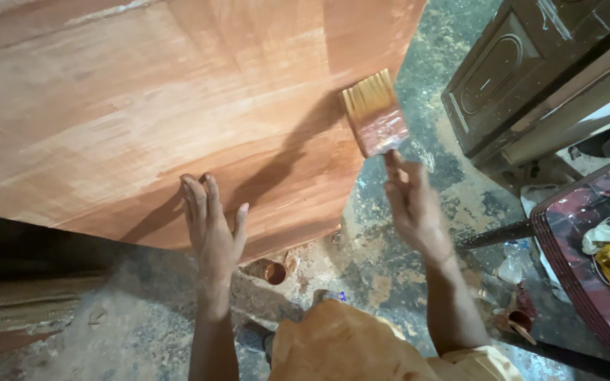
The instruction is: The person paints the lower section of a wooden cabinet using a paintbrush and a small container of brown paint. They repeatedly dip the brush and apply paint to the bottom edge and side panels.
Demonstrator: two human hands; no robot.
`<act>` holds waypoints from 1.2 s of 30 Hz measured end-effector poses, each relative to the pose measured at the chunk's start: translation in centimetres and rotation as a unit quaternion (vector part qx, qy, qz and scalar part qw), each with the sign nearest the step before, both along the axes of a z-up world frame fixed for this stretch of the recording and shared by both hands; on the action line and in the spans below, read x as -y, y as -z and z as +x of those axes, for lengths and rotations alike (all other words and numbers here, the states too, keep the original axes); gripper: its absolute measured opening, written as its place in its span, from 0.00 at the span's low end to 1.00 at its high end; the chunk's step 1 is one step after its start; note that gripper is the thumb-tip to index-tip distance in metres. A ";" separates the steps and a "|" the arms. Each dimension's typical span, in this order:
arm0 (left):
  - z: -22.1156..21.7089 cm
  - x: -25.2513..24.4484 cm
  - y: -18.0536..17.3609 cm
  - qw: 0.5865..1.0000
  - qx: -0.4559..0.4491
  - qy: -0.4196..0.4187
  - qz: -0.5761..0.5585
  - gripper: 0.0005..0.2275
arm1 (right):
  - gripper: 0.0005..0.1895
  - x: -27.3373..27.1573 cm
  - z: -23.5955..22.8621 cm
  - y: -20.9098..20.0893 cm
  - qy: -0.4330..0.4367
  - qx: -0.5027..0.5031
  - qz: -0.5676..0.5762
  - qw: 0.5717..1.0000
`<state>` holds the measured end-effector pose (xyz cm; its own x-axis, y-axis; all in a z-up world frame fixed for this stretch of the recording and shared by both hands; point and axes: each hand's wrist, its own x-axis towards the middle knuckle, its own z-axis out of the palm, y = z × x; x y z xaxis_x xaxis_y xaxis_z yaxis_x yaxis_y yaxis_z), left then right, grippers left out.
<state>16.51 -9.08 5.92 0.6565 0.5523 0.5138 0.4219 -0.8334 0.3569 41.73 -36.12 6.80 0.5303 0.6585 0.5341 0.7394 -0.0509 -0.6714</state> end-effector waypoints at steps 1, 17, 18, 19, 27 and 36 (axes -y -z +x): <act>0.0 0.0 0.0 1.000 0.001 -0.001 -0.002 0.37 | 0.13 -0.8 0.2 1.5 0.003 -0.024 -0.027 0.999; 0.0 -0.3 0.1 1.000 0.003 0.007 -0.004 0.37 | 0.14 0.1 0.2 13.9 0.026 -0.115 -0.131 0.984; 0.0 -0.5 0.0 1.000 -0.002 0.004 0.000 0.37 | 0.16 0.5 0.5 10.4 -0.004 -0.164 -0.161 0.973; 0.1 -0.5 0.0 1.000 -0.006 0.001 0.002 0.37 | 0.15 0.9 0.6 7.0 -0.056 -0.056 -0.046 0.996; 0.0 -0.5 0.2 1.000 -0.008 0.001 -0.010 0.37 | 0.18 -1.8 0.5 5.4 0.045 -0.007 -0.066 0.997; 0.0 -0.6 0.5 1.000 -0.004 0.004 0.004 0.37 | 0.21 -0.3 -3.7 27.4 0.055 -0.108 -0.225 0.967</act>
<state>16.50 -8.49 5.46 0.6650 0.5428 0.5129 0.4173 -0.8397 0.3476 38.05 -35.86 -20.57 0.6777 0.7315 0.0750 0.5572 -0.4442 -0.7015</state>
